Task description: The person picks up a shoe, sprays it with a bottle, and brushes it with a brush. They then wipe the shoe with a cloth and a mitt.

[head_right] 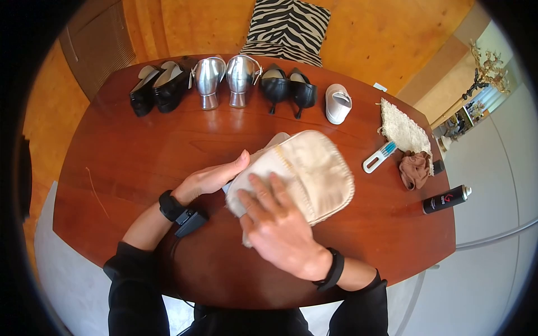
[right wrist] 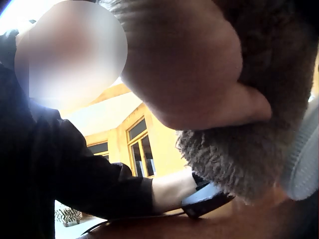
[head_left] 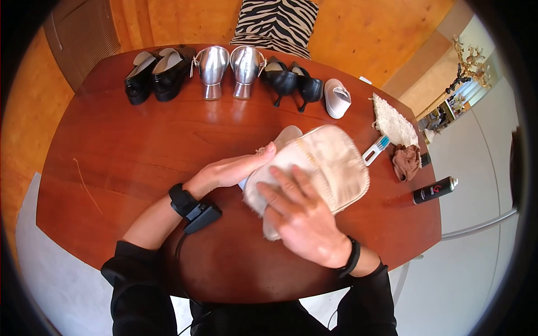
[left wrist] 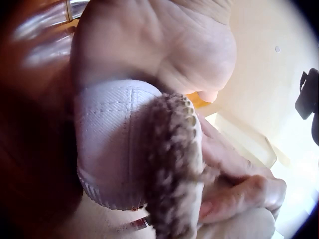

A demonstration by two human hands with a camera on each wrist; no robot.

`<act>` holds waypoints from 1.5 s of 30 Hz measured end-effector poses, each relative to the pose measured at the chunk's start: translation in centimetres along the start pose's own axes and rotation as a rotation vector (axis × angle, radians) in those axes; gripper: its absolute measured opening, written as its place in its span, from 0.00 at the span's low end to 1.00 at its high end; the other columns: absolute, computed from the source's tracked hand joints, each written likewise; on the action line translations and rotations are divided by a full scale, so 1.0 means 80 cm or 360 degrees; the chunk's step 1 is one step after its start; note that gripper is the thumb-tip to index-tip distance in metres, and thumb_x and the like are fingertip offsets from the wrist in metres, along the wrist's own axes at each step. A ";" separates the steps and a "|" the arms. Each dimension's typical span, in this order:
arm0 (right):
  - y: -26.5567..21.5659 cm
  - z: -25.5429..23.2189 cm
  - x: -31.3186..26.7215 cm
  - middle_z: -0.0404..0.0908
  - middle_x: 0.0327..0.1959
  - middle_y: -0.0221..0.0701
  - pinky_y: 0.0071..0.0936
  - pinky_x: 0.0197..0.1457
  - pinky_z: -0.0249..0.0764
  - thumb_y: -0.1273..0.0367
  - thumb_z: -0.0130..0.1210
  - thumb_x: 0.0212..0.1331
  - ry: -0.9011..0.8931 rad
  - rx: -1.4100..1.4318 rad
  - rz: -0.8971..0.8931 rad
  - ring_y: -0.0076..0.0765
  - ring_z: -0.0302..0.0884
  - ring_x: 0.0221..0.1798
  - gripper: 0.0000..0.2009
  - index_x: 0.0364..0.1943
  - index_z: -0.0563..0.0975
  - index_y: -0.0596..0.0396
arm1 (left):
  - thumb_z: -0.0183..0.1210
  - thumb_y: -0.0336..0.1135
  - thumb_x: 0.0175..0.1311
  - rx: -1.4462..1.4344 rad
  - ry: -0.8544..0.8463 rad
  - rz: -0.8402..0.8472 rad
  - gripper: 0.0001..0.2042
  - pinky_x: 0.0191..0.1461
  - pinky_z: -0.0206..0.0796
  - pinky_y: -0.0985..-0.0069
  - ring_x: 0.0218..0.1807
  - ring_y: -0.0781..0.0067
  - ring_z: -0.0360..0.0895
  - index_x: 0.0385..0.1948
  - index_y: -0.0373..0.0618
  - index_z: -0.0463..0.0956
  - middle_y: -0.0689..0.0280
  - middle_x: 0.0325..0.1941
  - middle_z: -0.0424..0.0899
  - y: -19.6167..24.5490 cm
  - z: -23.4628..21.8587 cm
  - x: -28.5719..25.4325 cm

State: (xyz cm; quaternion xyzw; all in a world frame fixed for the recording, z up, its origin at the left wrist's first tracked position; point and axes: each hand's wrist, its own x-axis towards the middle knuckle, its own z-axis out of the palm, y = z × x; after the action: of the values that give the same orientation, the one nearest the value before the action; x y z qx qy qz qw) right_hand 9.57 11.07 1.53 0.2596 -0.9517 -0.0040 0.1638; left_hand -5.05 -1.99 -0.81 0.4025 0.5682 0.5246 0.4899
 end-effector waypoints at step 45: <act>0.009 -0.006 -0.013 0.77 0.51 0.26 0.44 0.67 0.57 0.69 0.55 0.38 -0.0094 0.0141 -0.0111 0.36 0.66 0.61 0.08 0.25 0.81 0.51 | 0.23 0.63 0.67 0.0104 0.0052 0.0025 0.39 0.67 0.52 0.72 0.64 0.67 0.60 0.61 0.33 0.58 0.56 0.64 0.63 -0.014 -0.001 0.008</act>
State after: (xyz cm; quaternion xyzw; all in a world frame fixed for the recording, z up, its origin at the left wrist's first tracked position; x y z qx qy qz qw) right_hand 10.23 12.24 1.69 0.2995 -0.9457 0.0249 0.1239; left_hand -5.18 -1.56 -1.99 0.4140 0.5897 0.5161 0.4631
